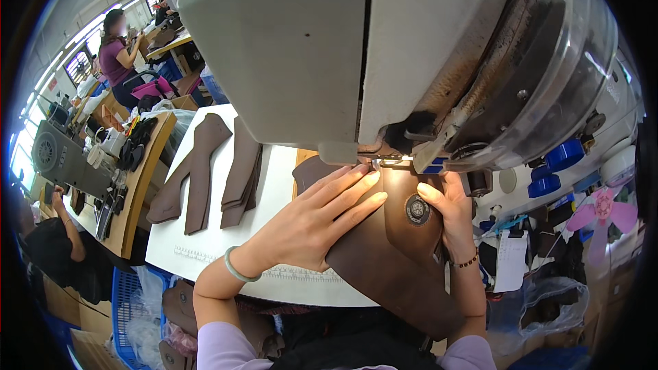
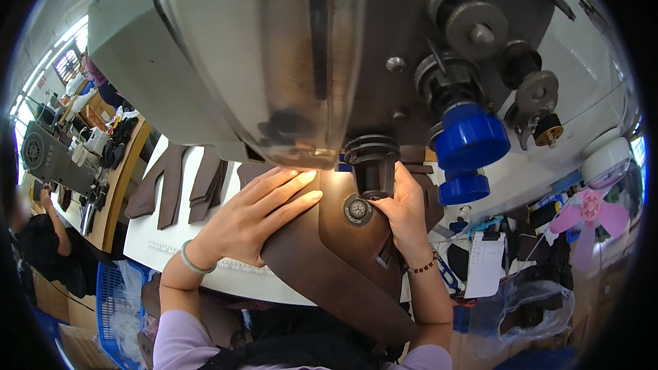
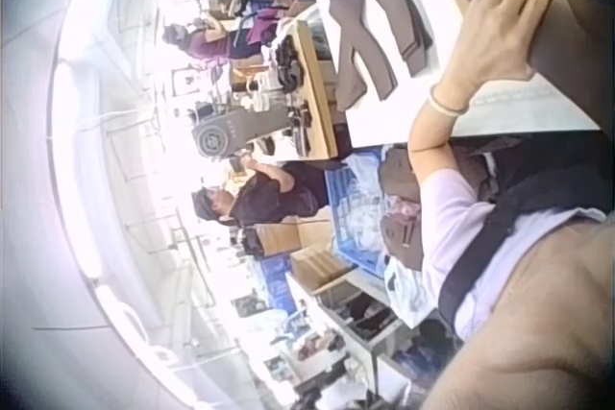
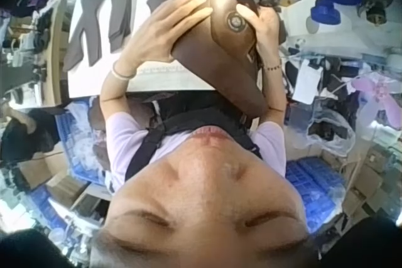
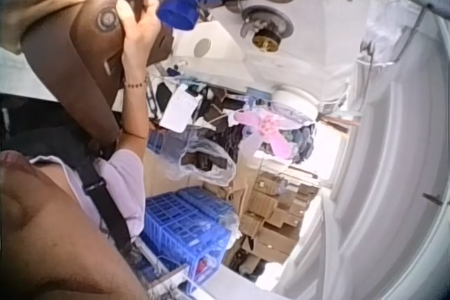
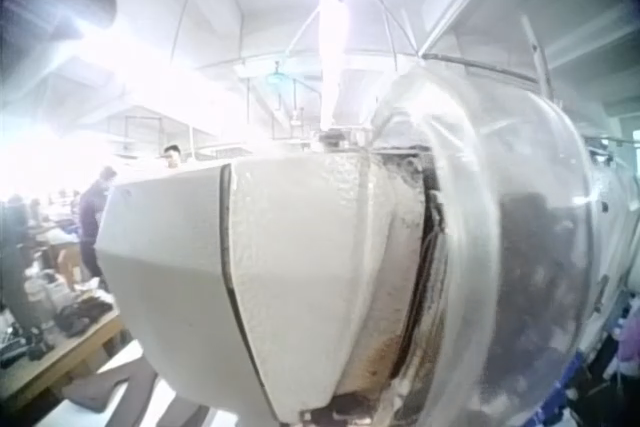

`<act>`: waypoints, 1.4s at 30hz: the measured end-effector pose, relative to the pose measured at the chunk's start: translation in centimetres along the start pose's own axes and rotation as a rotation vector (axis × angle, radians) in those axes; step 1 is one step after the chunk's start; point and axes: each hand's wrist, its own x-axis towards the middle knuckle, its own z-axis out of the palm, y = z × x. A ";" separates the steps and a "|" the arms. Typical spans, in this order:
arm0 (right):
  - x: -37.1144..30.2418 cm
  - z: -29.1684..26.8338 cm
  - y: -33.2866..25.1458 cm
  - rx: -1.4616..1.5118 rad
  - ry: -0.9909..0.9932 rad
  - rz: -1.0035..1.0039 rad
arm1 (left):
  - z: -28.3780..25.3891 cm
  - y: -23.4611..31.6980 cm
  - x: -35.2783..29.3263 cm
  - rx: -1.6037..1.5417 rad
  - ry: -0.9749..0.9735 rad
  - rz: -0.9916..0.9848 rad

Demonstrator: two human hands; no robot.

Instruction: The worker is using a sewing machine to stitch together components of a leather shoe upper.

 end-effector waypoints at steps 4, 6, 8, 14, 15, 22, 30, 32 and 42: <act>0.0 -0.2 0.2 0.017 0.013 0.001 | 0.1 -0.1 -0.1 -0.014 0.004 0.009; 0.0 -0.4 0.4 0.016 -0.003 0.012 | 0.2 0.0 -0.2 -0.060 0.006 0.011; 0.0 -0.6 0.6 0.025 -0.010 0.022 | 0.2 0.0 -0.3 -0.062 -0.004 0.004; -0.1 -0.9 1.0 0.043 -0.026 0.003 | 0.3 -0.1 -0.2 -0.033 0.022 0.017; -0.1 -0.9 0.9 0.046 -0.026 0.015 | 0.3 -0.1 -0.2 -0.022 0.029 0.025; -0.3 -0.8 0.8 0.049 -0.019 0.022 | 0.1 0.1 -0.2 -0.048 -0.013 0.004; -0.7 0.0 0.1 -0.004 -0.019 -0.005 | 0.0 -0.1 -0.3 -0.085 -0.031 -0.010; -0.9 0.2 -0.3 -0.016 -0.006 0.025 | 0.1 -0.1 -0.2 -0.071 -0.019 -0.001; -0.2 0.7 -0.1 -0.127 -0.008 -0.163 | 0.5 -0.5 0.0 -0.054 0.056 -0.009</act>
